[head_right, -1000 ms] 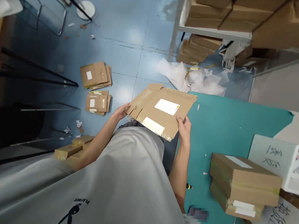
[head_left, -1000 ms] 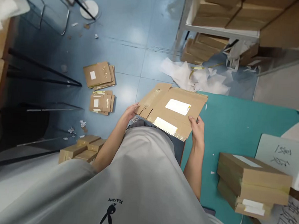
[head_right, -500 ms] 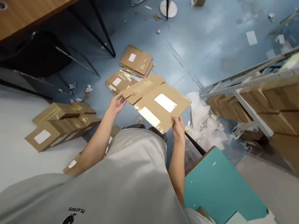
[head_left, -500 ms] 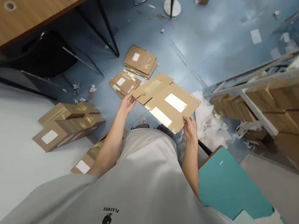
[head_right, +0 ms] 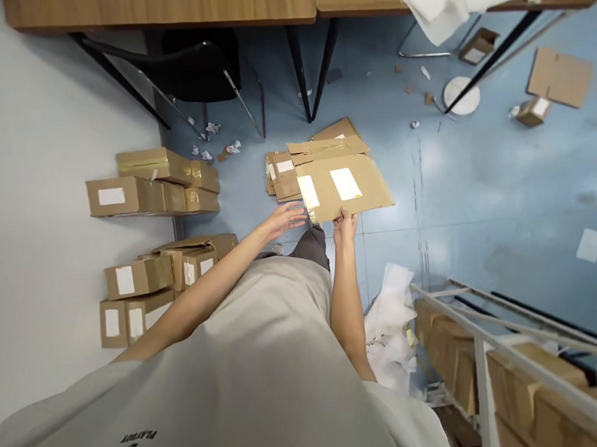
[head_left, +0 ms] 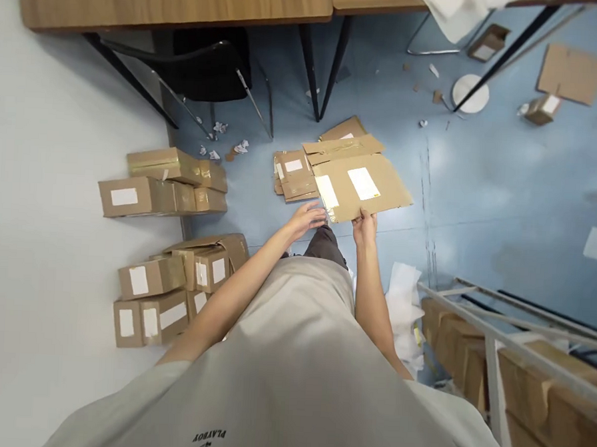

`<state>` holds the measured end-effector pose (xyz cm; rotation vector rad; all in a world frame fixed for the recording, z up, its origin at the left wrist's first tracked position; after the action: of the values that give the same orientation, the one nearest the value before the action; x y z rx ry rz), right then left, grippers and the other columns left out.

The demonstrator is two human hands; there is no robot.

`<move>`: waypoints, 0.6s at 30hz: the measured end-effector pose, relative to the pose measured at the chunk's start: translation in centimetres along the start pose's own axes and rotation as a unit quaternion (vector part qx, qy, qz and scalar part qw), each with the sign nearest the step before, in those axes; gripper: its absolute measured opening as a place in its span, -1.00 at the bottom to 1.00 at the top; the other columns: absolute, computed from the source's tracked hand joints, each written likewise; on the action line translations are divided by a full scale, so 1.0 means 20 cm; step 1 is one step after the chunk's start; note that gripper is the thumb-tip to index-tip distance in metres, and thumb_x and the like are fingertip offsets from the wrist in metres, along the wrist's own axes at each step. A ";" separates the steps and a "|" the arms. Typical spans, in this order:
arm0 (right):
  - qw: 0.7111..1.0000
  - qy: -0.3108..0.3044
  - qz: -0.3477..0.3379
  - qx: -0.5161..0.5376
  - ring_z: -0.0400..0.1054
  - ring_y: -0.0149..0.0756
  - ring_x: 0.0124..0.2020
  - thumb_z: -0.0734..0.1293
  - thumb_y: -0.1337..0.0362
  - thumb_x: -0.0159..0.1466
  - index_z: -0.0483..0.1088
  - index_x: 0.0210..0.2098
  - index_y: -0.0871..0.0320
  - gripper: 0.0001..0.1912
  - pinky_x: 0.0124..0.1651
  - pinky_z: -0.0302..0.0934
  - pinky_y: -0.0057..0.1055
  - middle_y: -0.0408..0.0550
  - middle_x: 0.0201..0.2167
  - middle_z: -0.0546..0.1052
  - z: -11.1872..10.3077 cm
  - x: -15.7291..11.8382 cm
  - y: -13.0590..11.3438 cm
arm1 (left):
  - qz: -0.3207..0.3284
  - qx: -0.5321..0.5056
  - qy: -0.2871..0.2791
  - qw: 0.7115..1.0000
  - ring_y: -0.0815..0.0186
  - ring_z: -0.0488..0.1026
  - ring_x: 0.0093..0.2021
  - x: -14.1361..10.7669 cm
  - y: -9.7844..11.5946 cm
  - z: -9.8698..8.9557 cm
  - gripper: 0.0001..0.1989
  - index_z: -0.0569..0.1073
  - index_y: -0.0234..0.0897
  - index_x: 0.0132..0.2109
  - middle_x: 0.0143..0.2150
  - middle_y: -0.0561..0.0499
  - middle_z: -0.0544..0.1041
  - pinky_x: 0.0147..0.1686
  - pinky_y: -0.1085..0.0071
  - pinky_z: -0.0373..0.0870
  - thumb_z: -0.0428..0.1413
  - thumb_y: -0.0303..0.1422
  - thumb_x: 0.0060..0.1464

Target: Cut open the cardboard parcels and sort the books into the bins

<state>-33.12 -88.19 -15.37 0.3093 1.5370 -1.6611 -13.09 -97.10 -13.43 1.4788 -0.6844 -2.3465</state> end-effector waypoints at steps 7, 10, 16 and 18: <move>0.990 -0.084 -0.009 -0.110 0.56 -0.36 -0.07 0.37 0.21 0.18 0.36 0.01 -0.09 -0.61 0.03 0.47 -0.25 -0.13 0.07 0.62 0.29 0.58 -0.31 | 0.025 -0.055 0.026 0.998 0.08 0.62 0.07 0.16 0.13 0.29 -0.53 0.56 -0.24 0.10 0.20 -0.27 0.61 0.22 0.03 0.46 0.43 -0.31 0.06; 0.989 -0.083 -0.004 -0.123 0.55 -0.38 -0.03 0.37 0.20 0.19 0.37 -0.02 -0.07 -0.66 0.07 0.46 -0.25 -0.12 0.07 0.62 0.36 0.79 -0.36 | 0.031 -0.083 0.077 0.993 0.08 0.63 0.07 0.16 0.16 0.25 -0.56 0.57 -0.25 0.08 0.19 -0.29 0.61 0.22 0.04 0.47 0.43 -0.30 0.06; 0.957 -0.088 0.107 -0.256 0.55 -0.34 -0.17 0.38 0.28 0.16 0.32 -0.35 0.04 -0.87 0.09 0.49 -0.22 -0.05 -0.17 0.63 0.26 0.95 -0.28 | 0.036 -0.147 0.193 0.969 0.09 0.64 0.05 0.09 0.15 0.11 -0.61 0.56 -0.28 0.06 0.17 -0.29 0.63 0.19 0.13 0.48 0.38 -0.35 0.10; 0.942 -0.096 0.131 -0.294 0.55 -0.33 -0.25 0.40 0.31 0.14 0.25 -0.41 0.04 -0.81 0.07 0.50 -0.18 -0.08 -0.27 0.62 0.21 0.89 -0.23 | 0.046 -0.169 0.202 0.964 0.11 0.65 0.03 0.05 0.11 0.09 -0.62 0.56 -0.28 0.06 0.17 -0.29 0.63 0.18 0.15 0.49 0.38 -0.35 0.11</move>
<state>-46.00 -99.56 -23.27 0.0247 1.6754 -0.9389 -15.09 -98.98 -12.42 1.6467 -0.2274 -1.8869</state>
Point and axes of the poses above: each hand's wrist, its own x-axis towards the middle knuckle, its own z-axis out of the palm, y = z × x, the point moved 4 cm from there along x, towards the middle knuckle
